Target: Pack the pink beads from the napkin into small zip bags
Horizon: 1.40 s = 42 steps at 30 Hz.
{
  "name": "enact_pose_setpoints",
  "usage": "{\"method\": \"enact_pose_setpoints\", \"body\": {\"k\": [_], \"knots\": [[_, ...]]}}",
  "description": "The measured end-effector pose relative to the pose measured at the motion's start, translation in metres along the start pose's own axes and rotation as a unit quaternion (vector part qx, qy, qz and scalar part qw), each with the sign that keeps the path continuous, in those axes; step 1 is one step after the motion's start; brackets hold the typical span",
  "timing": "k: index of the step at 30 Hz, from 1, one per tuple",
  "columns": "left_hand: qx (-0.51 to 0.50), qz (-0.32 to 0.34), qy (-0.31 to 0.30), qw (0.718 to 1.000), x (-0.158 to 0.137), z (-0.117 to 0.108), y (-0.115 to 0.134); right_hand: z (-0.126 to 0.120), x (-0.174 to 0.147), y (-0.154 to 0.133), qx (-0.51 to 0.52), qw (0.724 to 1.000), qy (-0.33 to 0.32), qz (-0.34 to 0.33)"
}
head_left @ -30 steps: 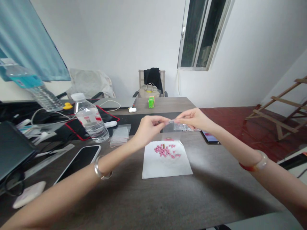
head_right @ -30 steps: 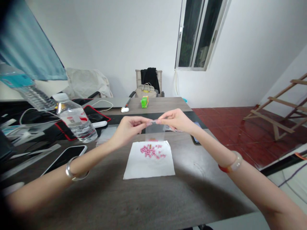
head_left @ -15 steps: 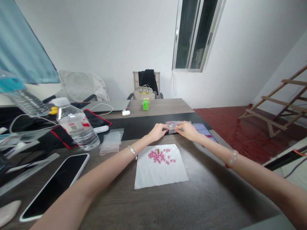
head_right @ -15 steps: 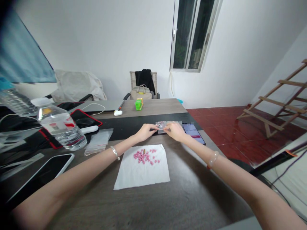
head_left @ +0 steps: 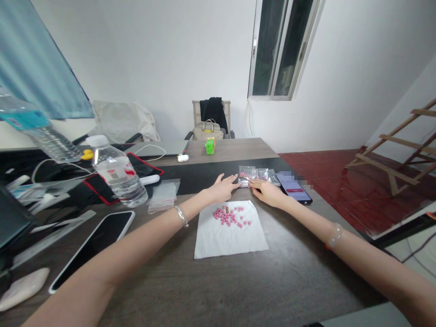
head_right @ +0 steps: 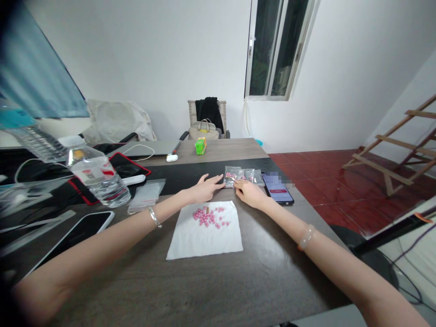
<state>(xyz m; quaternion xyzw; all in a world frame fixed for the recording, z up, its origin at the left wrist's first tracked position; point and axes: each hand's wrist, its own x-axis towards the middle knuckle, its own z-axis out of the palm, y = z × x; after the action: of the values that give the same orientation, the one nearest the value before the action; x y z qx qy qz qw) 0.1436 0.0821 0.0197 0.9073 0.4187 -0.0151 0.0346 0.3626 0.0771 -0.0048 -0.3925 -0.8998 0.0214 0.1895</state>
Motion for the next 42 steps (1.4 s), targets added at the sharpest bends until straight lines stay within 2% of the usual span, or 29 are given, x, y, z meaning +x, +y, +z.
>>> {"method": "enact_pose_setpoints", "body": {"k": [4, 10, 14, 17, 21, 24, 27, 29, 31, 33, 36, 39, 42], "knots": [[0.016, -0.078, -0.007, 0.997, -0.035, -0.024, -0.023, 0.004, -0.003, 0.002, 0.019, 0.999, 0.018, 0.021], [0.051, -0.212, -0.049, 0.975, -0.112, -0.059, -0.071, 0.004, -0.002, 0.006, 0.028, 0.999, 0.012, 0.023], [0.076, -0.265, -0.051, 0.960, -0.154, -0.058, -0.082, 0.001, -0.007, 0.003, 0.000, 0.998, 0.044, 0.045], [0.092, -0.269, -0.052, 0.957, -0.170, -0.049, -0.078, -0.004, -0.012, -0.005, -0.016, 0.995, 0.081, 0.051], [0.120, -0.260, -0.039, 0.957, -0.174, -0.040, -0.065, -0.016, -0.017, -0.027, -0.003, 0.989, 0.144, 0.036], [0.148, -0.249, -0.008, 0.957, -0.173, -0.040, -0.055, -0.025, -0.022, -0.054, 0.032, 0.983, 0.178, 0.012], [0.170, -0.248, 0.020, 0.954, -0.171, -0.046, -0.037, -0.031, -0.030, -0.087, 0.111, 0.975, 0.192, 0.001], [0.175, -0.248, 0.041, 0.952, -0.171, -0.051, -0.017, -0.033, -0.036, -0.111, 0.199, 0.959, 0.201, 0.017], [0.165, -0.237, 0.083, 0.954, -0.170, -0.054, 0.010, -0.034, -0.042, -0.133, 0.300, 0.938, 0.167, 0.045], [0.149, -0.223, 0.103, 0.958, -0.169, -0.053, 0.042, -0.034, -0.045, -0.152, 0.369, 0.923, 0.089, 0.061], [0.082, -0.177, 0.068, 0.978, -0.168, -0.046, 0.081, -0.031, -0.045, -0.169, 0.436, 0.898, -0.006, 0.066], [0.004, -0.157, 0.062, 0.986, -0.168, -0.036, 0.101, -0.024, -0.045, -0.172, 0.510, 0.856, -0.046, 0.067], [-0.083, -0.160, 0.086, 0.980, -0.167, -0.026, 0.104, -0.016, -0.047, -0.168, 0.563, 0.820, -0.059, 0.090]]}}
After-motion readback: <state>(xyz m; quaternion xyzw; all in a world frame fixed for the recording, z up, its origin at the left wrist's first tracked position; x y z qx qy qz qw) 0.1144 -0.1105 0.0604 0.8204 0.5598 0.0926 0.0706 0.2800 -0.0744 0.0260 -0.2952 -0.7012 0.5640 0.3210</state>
